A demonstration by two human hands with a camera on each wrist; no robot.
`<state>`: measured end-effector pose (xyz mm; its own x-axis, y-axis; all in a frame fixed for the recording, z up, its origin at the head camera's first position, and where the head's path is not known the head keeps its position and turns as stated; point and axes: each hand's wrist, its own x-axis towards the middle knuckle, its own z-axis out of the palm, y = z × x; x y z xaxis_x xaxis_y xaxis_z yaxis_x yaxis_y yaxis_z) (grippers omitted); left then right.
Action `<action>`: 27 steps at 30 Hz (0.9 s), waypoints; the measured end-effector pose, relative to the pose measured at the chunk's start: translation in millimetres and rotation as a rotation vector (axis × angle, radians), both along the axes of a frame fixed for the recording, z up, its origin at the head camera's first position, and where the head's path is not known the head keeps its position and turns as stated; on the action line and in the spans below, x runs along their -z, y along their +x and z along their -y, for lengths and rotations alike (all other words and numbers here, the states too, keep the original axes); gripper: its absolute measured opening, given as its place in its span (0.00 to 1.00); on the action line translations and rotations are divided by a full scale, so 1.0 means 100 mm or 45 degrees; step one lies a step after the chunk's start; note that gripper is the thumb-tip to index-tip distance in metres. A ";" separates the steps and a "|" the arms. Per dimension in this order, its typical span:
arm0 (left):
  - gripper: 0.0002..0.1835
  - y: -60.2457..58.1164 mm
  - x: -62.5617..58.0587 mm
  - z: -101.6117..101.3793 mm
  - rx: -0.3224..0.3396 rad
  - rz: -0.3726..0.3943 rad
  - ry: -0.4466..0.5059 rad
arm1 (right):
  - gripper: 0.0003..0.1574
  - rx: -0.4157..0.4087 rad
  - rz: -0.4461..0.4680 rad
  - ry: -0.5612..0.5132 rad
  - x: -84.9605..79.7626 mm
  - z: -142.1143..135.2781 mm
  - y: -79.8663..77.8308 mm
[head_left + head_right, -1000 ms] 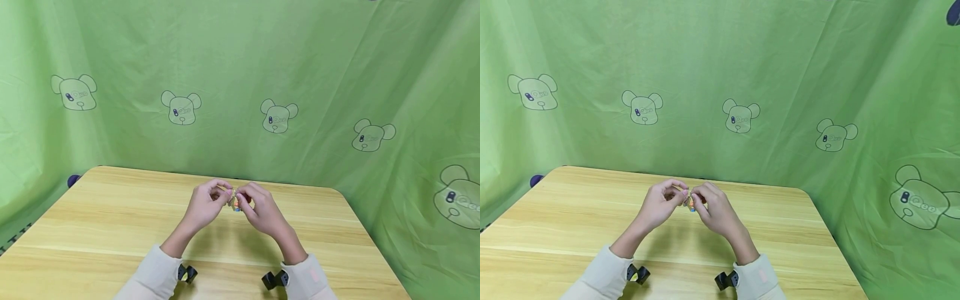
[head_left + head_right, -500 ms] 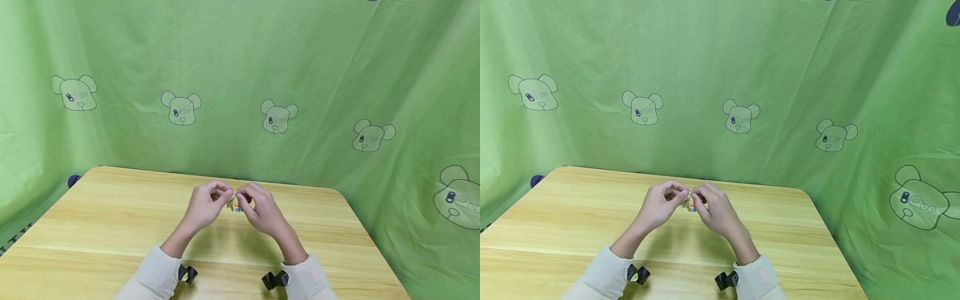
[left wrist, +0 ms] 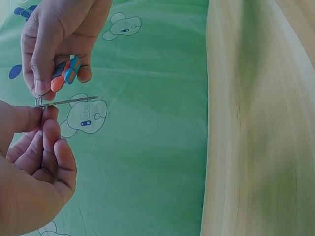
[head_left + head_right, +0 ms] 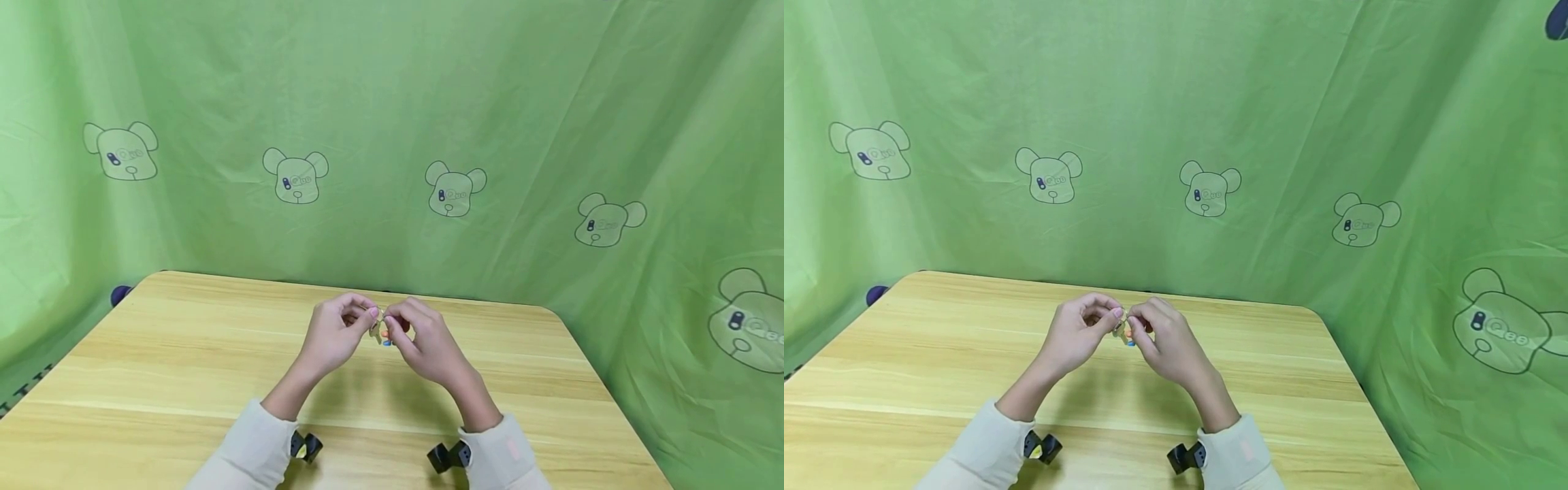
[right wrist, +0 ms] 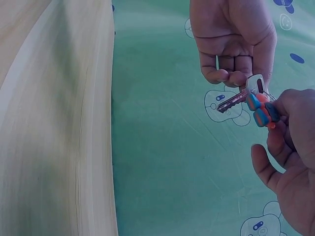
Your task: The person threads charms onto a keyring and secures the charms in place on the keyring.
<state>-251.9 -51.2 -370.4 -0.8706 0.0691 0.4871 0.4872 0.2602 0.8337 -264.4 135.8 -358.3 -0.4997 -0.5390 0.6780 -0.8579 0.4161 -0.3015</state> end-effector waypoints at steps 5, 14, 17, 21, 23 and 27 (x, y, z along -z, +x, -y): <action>0.04 0.01 -0.01 0.00 0.028 0.009 0.015 | 0.07 -0.008 0.014 -0.006 0.00 0.00 0.00; 0.04 0.01 -0.01 0.00 0.028 0.015 -0.046 | 0.05 -0.006 -0.011 -0.004 0.01 0.00 -0.01; 0.05 0.00 0.00 0.00 0.015 0.011 -0.050 | 0.05 -0.009 -0.020 -0.008 0.02 0.00 -0.02; 0.05 -0.01 0.01 -0.01 0.003 0.010 -0.042 | 0.05 -0.007 -0.022 -0.007 0.02 0.00 -0.02; 0.06 0.00 0.01 -0.01 -0.001 0.007 -0.039 | 0.05 -0.008 -0.019 -0.006 0.02 0.00 -0.02; 0.06 0.01 0.00 -0.01 -0.012 -0.005 -0.030 | 0.05 -0.017 -0.004 -0.003 0.01 0.00 -0.02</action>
